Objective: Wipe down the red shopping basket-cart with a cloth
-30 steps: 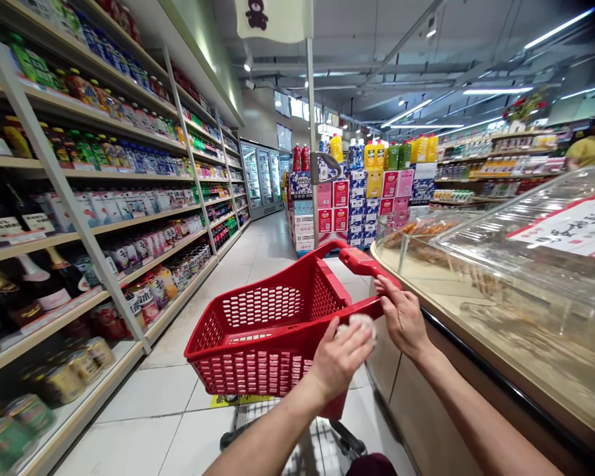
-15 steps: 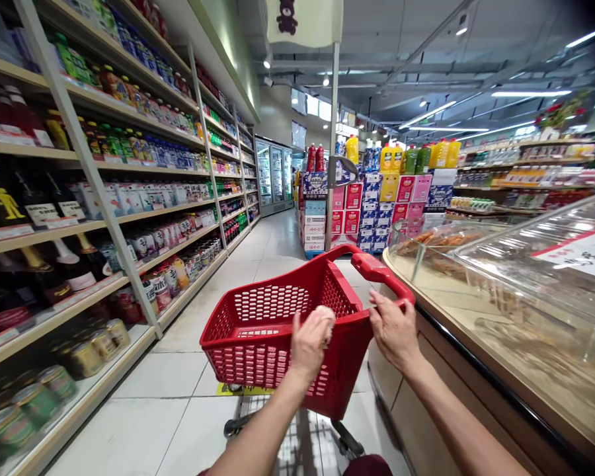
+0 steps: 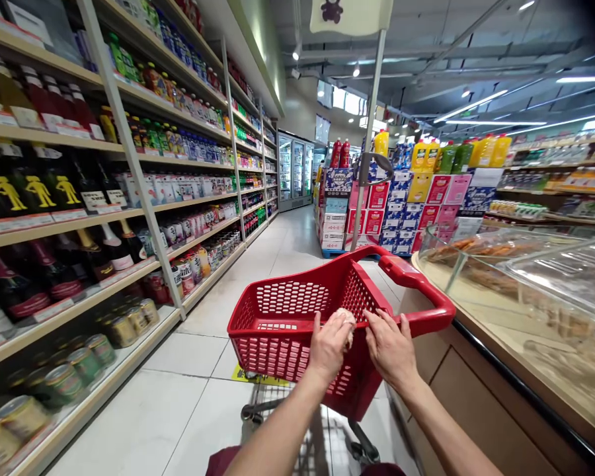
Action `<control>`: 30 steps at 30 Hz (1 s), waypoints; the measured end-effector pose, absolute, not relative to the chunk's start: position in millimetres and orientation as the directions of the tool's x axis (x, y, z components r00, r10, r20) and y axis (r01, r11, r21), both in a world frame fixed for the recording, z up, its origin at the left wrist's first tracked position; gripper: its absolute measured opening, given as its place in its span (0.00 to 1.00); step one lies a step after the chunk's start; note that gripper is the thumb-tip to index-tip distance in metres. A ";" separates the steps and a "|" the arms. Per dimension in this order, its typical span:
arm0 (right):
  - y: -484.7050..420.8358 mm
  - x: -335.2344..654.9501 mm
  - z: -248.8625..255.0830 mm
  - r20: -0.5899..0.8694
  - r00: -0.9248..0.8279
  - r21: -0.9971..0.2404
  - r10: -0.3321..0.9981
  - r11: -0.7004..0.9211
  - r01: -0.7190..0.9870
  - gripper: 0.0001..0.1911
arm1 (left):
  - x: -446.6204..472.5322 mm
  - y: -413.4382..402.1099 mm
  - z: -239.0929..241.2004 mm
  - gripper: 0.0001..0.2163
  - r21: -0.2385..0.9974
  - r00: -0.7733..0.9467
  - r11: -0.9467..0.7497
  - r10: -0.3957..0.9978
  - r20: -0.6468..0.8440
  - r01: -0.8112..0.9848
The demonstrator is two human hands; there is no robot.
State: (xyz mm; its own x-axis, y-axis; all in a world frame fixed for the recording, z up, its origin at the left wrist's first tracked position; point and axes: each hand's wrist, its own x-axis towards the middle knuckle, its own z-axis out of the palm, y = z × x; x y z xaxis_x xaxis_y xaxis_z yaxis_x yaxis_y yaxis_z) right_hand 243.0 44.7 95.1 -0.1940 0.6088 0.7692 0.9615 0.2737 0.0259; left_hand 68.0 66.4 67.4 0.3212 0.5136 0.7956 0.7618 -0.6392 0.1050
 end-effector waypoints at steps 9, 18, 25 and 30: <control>41.0 232.4 88.9 0.767 -0.176 0.022 0.617 0.249 0.968 0.17 | -60.9 58.5 50.1 0.14 0.110 0.138 -0.366 0.588 0.797 0.924; 41.8 214.5 81.0 0.734 -0.256 0.037 0.630 0.338 0.940 0.17 | -23.8 62.1 48.0 0.13 0.131 0.240 -0.521 0.583 0.776 0.843; 42.8 212.7 77.5 0.745 -0.215 0.048 0.632 0.271 0.961 0.15 | -31.1 58.2 43.9 0.13 0.097 0.225 -0.469 0.583 0.781 0.878; 40.6 217.8 78.7 0.716 -0.252 0.059 0.651 0.303 0.951 0.17 | -43.9 54.2 38.7 0.13 0.091 0.236 -0.466 0.596 0.768 0.880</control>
State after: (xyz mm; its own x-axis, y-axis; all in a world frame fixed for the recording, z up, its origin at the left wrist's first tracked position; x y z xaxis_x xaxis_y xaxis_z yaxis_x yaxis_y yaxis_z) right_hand 217.8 40.6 78.7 -0.2524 0.6508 0.7161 0.9510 0.3035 0.0594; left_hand -43.9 54.2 38.7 0.2360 0.5956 0.7678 0.8800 -0.4661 0.0910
